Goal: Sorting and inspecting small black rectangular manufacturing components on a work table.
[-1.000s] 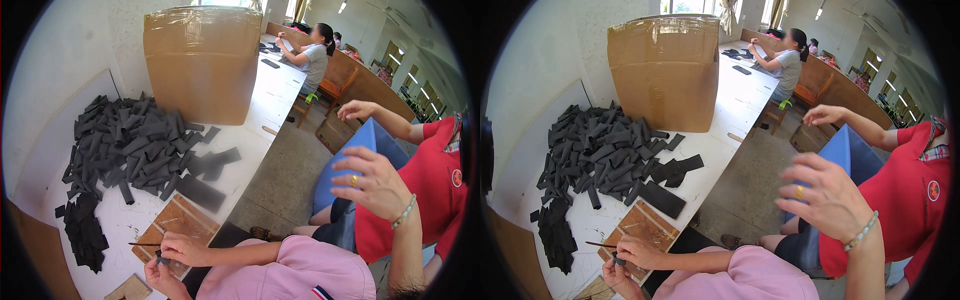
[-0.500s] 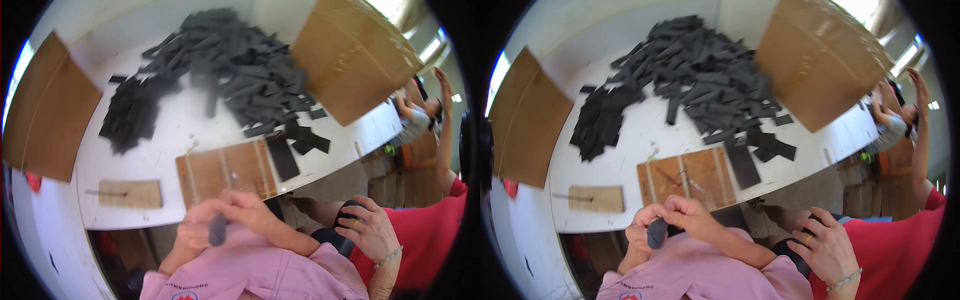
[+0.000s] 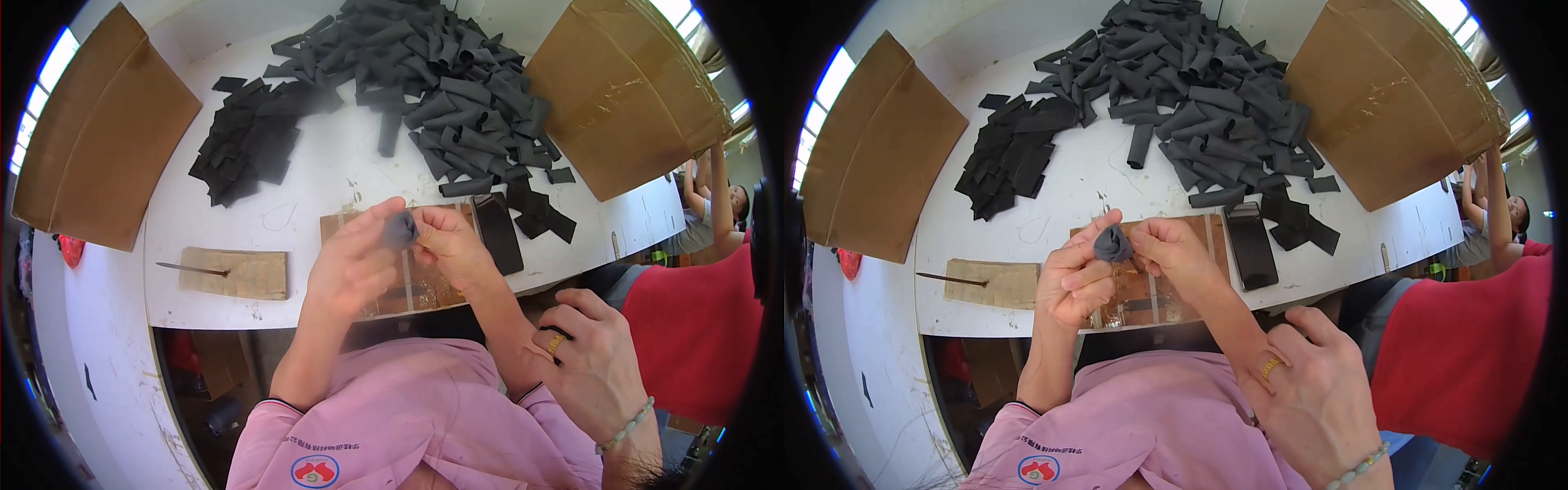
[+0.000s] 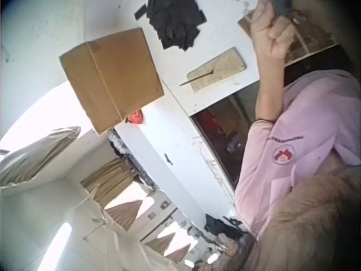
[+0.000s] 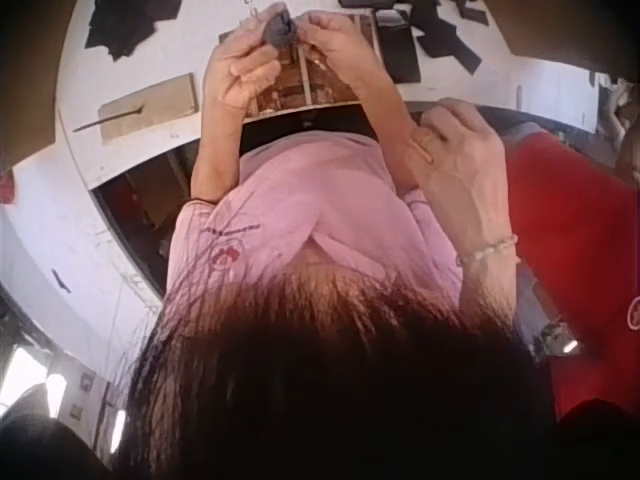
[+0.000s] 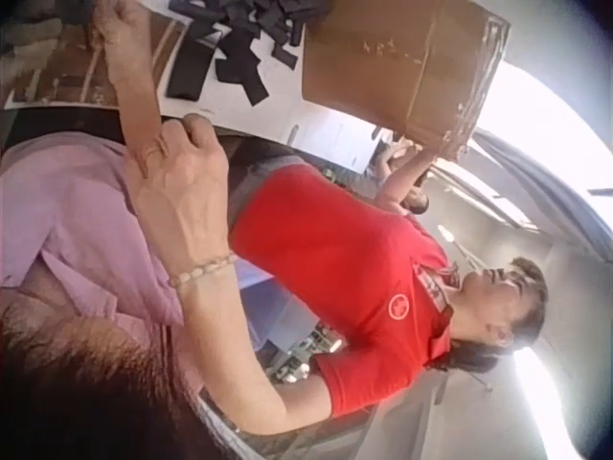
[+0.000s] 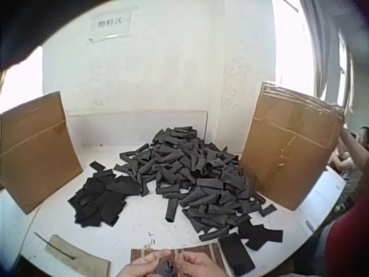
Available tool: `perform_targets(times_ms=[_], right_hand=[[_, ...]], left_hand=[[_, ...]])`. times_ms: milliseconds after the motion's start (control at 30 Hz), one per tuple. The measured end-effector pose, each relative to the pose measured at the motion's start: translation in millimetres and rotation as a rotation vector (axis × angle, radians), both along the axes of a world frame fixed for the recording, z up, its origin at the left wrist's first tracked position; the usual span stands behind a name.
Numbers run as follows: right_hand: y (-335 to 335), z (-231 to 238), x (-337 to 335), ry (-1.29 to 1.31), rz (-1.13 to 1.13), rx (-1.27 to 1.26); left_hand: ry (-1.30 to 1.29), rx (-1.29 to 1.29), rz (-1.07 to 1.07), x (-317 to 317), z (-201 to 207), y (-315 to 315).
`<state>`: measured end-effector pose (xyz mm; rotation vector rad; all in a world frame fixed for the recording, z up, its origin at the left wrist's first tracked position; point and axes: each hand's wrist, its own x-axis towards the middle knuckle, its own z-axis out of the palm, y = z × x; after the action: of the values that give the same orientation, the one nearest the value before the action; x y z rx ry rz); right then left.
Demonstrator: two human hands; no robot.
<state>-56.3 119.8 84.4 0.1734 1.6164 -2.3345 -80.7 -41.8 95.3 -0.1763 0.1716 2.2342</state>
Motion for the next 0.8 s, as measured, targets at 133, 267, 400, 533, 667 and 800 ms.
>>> perform_targets(times_ms=[133,267,400,533,667,800], right_hand=[[-1.1,-31.2,5.9,-0.036,0.001,-0.155],[0.1,-25.3,4.3,0.005,0.042,-0.146],[-2.6,-20.9,2.4,0.039,0.015,0.044],[-4.5,-23.0,-0.3,0.061,0.033,-0.011],[-1.3,-21.5,-3.8,0.096,0.057,0.073],[-2.5,-15.4,-6.1,0.133,0.113,0.184]], left_hand=[[0.095,0.032,-0.082,-8.2,-36.6,-4.0],[0.012,-0.166,-0.018,-6.3,-28.6,-3.1],[0.373,-0.481,0.098,-1.0,-19.7,1.6],[0.362,-0.401,0.047,-0.7,-23.4,-5.5],[0.541,-0.643,0.058,2.2,-18.1,-5.6],[1.346,-1.262,0.501,4.5,6.8,-0.1]])
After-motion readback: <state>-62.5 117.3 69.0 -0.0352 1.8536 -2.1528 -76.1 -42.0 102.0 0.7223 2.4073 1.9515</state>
